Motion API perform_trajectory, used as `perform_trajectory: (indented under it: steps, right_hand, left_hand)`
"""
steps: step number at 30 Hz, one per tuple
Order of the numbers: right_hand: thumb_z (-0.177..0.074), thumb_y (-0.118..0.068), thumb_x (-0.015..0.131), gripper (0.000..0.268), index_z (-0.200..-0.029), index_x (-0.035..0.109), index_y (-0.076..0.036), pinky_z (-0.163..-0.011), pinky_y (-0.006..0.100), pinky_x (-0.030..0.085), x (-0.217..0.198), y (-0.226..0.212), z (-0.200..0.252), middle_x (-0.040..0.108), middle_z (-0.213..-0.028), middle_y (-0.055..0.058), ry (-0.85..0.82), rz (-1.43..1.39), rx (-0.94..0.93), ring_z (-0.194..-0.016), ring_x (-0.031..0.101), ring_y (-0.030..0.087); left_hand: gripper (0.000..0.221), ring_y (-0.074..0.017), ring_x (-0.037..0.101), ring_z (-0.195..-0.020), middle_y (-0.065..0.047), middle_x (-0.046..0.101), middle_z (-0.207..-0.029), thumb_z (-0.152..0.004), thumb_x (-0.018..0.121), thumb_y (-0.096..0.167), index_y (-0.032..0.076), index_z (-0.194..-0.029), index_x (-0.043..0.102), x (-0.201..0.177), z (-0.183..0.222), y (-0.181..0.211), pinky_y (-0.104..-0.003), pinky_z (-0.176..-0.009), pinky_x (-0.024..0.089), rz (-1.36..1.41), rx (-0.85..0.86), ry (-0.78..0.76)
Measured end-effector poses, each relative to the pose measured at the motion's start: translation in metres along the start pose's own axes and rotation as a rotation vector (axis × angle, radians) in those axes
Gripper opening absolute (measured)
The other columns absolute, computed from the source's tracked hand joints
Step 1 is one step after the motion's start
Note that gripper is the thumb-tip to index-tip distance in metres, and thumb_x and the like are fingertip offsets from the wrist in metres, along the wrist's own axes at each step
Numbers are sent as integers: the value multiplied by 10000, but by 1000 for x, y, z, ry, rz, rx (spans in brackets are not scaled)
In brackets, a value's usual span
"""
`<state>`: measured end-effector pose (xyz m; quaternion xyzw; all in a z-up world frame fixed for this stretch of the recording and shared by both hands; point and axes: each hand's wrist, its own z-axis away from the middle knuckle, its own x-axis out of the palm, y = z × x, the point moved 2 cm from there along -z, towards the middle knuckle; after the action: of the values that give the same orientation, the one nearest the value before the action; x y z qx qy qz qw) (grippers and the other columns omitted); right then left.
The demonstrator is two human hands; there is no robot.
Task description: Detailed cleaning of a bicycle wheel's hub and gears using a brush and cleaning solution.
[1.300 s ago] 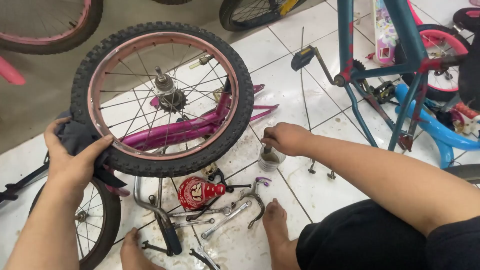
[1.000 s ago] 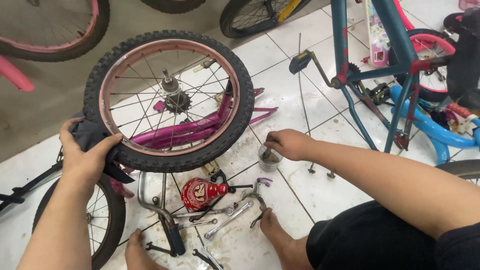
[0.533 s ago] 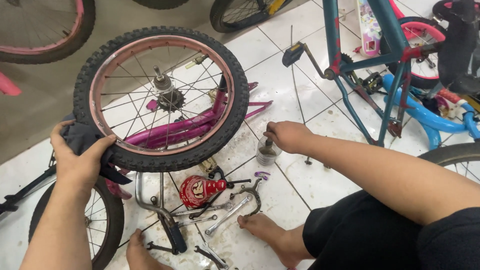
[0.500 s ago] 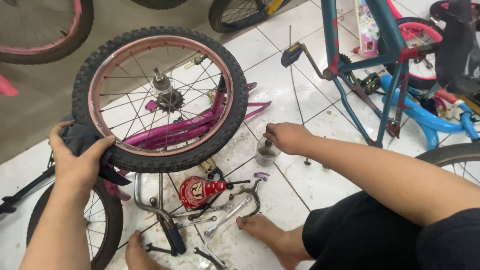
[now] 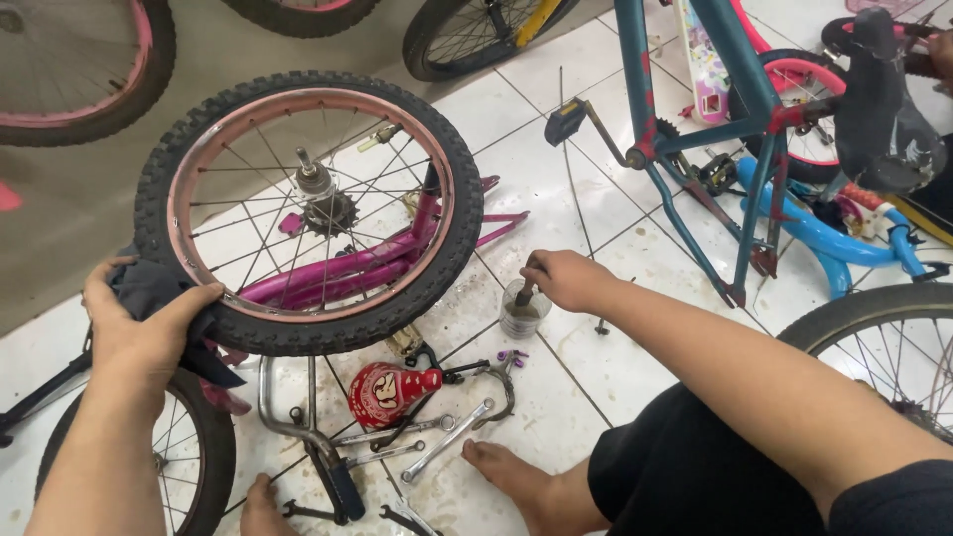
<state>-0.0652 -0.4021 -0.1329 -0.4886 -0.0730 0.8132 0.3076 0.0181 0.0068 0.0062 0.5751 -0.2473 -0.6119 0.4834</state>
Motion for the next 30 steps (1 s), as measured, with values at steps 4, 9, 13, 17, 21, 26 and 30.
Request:
perform_trajectory:
  steps: [4, 9, 13, 17, 21, 26, 30]
  right_hand:
    - [-1043, -449, 398, 417, -1192, 641, -146, -800, 437, 500, 7, 2, 0, 734, -1218, 44, 56, -24, 37, -1034, 660, 294]
    - [-1049, -401, 375, 369, -1150, 624, -149, -754, 382, 483, 3, -7, 14, 787, -1149, -119, 93, -140, 70, -943, 652, 213]
    - [-1047, -430, 405, 406, -1196, 639, -134, -752, 448, 504, 17, 9, 5, 738, -1194, 67, 167, -109, 77, -1002, 675, 313]
    - [-1037, -388, 462, 325, -1107, 693, -170, -693, 394, 468, 31, 17, 8, 765, -1005, -7, 222, -234, 112, -833, 636, 229]
    - [-1012, -372, 539, 292, -1036, 729, -151, -747, 354, 472, 45, 37, -2, 774, -925, -7, 352, -372, 84, -788, 649, 205]
    - [-1021, -360, 534, 296, -1060, 726, -138, -806, 343, 509, 48, 34, 4, 802, -1013, -39, 372, -392, 53, -897, 699, 196]
    - [-1028, -362, 516, 312, -1094, 713, -129, -812, 349, 509, 57, 42, 3, 803, -1038, -38, 386, -445, 26, -908, 691, 192]
  left_hand:
    - [751, -226, 595, -1047, -124, 561, -1297, -793, 792, 235, 250, -1397, 346, 0, -4, -5, -379, -796, 531, -25, 76, 33]
    - [716, -455, 615, -586, -230, 454, -1330, -886, 751, 138, 215, -1406, 266, 2, 22, 22, -611, -425, 550, 85, -23, -49]
    - [734, -416, 643, -671, -189, 475, -1361, -870, 768, 177, 212, -1426, 290, 2, 12, 15, -587, -450, 558, 40, 3, -19]
    - [770, -339, 635, -869, -164, 483, -1362, -829, 783, 192, 221, -1425, 296, -2, 6, 6, -525, -561, 574, 32, -5, -23]
    - [704, -429, 632, -704, -194, 465, -1367, -851, 766, 143, 206, -1358, 281, 0, 9, 16, -598, -503, 572, 67, -31, -53]
    - [750, -384, 610, -780, -162, 476, -1356, -867, 763, 202, 204, -1426, 264, -3, 19, 34, -616, -553, 555, -105, -118, -46]
    - [890, -291, 530, -1189, -185, 490, -1380, -798, 794, 320, 141, -1480, 251, -4, 5, 22, -440, -980, 435, -258, -67, -4]
